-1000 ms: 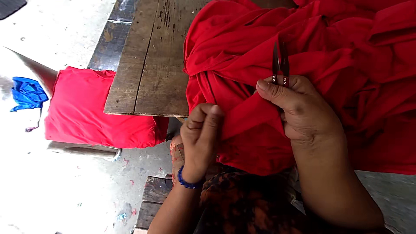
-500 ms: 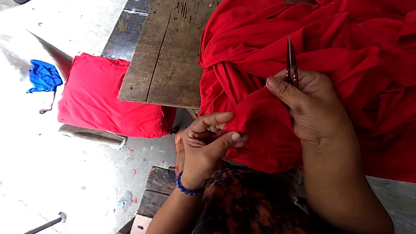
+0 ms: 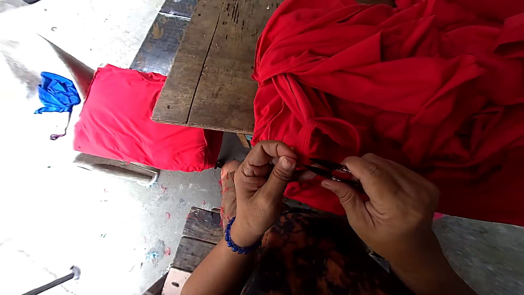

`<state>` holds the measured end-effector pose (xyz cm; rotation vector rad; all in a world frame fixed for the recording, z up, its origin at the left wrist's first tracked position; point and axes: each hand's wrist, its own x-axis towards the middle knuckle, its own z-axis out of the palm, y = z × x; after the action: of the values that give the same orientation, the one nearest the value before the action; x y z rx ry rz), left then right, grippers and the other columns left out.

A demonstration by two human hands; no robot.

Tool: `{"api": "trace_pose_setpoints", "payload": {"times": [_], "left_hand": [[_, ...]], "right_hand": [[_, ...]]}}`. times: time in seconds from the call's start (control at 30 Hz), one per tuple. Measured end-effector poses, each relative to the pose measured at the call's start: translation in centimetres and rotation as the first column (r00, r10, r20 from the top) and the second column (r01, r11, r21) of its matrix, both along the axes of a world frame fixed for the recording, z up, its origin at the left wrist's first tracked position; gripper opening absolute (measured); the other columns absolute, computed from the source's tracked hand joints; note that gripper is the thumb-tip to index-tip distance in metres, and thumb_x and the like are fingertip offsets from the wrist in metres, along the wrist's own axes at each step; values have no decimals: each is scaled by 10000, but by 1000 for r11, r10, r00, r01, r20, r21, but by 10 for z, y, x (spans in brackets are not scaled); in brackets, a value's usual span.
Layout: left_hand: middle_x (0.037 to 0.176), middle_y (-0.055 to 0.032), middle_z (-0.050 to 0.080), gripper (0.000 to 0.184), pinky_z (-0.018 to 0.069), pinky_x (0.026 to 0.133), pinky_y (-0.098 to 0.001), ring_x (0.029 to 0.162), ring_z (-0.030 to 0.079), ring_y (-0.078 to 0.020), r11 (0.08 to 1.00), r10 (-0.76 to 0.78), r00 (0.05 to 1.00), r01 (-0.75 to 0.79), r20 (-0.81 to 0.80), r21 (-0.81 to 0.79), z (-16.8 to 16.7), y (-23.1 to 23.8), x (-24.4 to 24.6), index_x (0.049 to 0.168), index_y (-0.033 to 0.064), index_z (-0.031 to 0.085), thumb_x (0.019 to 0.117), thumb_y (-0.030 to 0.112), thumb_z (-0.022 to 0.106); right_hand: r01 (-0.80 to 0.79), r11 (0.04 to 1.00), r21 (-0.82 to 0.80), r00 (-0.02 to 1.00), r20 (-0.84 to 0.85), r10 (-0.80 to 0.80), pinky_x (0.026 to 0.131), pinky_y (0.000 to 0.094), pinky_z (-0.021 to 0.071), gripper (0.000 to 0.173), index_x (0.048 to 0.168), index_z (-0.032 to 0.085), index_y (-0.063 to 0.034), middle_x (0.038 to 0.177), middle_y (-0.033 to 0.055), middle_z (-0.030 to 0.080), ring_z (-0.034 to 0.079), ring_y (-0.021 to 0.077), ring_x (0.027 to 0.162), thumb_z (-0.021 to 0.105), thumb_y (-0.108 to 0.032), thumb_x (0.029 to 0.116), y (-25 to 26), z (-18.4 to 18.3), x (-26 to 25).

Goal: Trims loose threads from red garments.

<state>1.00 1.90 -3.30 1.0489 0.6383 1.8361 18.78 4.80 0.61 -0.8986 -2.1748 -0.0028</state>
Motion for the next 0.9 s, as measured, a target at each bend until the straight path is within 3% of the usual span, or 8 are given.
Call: {"api": "trace_pose_setpoints", "payload": {"times": [0.27, 0.37, 0.5, 0.6, 0.67, 0.77, 0.83, 0.9], "left_hand": [[940, 9, 712, 90, 643, 780, -322, 845, 728, -106, 1000, -11, 999, 12, -36, 21, 1, -2, 1, 1094, 118, 659, 1041, 129, 587], [949, -7, 717, 100, 645, 783, -336, 869, 739, -131, 999, -36, 999, 36, 11, -2, 2, -1, 1, 1091, 141, 629, 1070, 163, 534], [939, -28, 737, 284, 654, 758, -358, 866, 760, -168, 998, -54, 994, 57, 95, -32, 5, -2, -1, 1061, 171, 594, 1107, 372, 399], [936, -18, 744, 327, 653, 760, -354, 870, 763, -160, 997, -63, 994, 66, 92, -30, 4, -3, -3, 1090, 189, 584, 1068, 479, 435], [976, -29, 742, 177, 648, 800, -353, 891, 757, -167, 998, -62, 995, 63, 76, -10, 3, -4, -3, 1169, 177, 577, 1046, 305, 584], [1008, -55, 761, 363, 656, 790, -353, 875, 768, -184, 1000, 19, 1000, -18, 17, -23, 4, -5, -4, 1217, 123, 596, 911, -25, 723], [1005, -34, 754, 371, 656, 784, -329, 864, 759, -157, 997, 79, 996, -79, -51, -4, 5, -5, -6, 1209, 91, 645, 881, -51, 747], [1002, 18, 748, 290, 635, 773, -259, 866, 731, -84, 978, 203, 958, -189, -201, 85, 7, -6, -9, 1162, 92, 702, 891, 10, 764]], "right_hand": [[25, 997, 69, 1000, 7, -25, 544, 282, 364, 284, 954, 657, -10, 690, 71, 521, 504, 166, 607, 565, -256, 1061, 4, 0, -10], [30, 999, 20, 999, -45, -29, 553, 268, 386, 286, 948, 665, -4, 700, 72, 544, 529, 152, 625, 566, -247, 1062, 6, -3, -9], [-29, 999, -36, 996, -90, 26, 570, 227, 404, 289, 972, 649, -13, 723, 62, 555, 532, 112, 643, 590, -284, 1052, 7, -9, -4], [-39, 999, -10, 997, -60, 38, 561, 253, 394, 294, 959, 664, -11, 706, 66, 548, 527, 135, 633, 576, -273, 1056, 7, -11, -6], [-29, 1000, 0, 996, -83, 29, 563, 244, 393, 285, 943, 663, -1, 697, 68, 548, 527, 129, 632, 575, -247, 1057, 8, -10, -8], [-127, 984, -126, 968, -231, 95, 649, 142, 459, 253, 1003, 636, 21, 773, 47, 600, 565, 21, 705, 575, -218, 1062, 10, -10, -7], [-376, 864, -334, 890, -389, 237, 662, 81, 473, 230, 1068, 569, -16, 810, -18, 591, 549, -63, 713, 516, -238, 1091, 9, -11, -4], [-624, 586, -517, 768, -543, 339, 616, 79, 444, 262, 1069, 546, -65, 810, -49, 586, 521, -84, 679, 457, -308, 1109, 7, -12, -3]]}}
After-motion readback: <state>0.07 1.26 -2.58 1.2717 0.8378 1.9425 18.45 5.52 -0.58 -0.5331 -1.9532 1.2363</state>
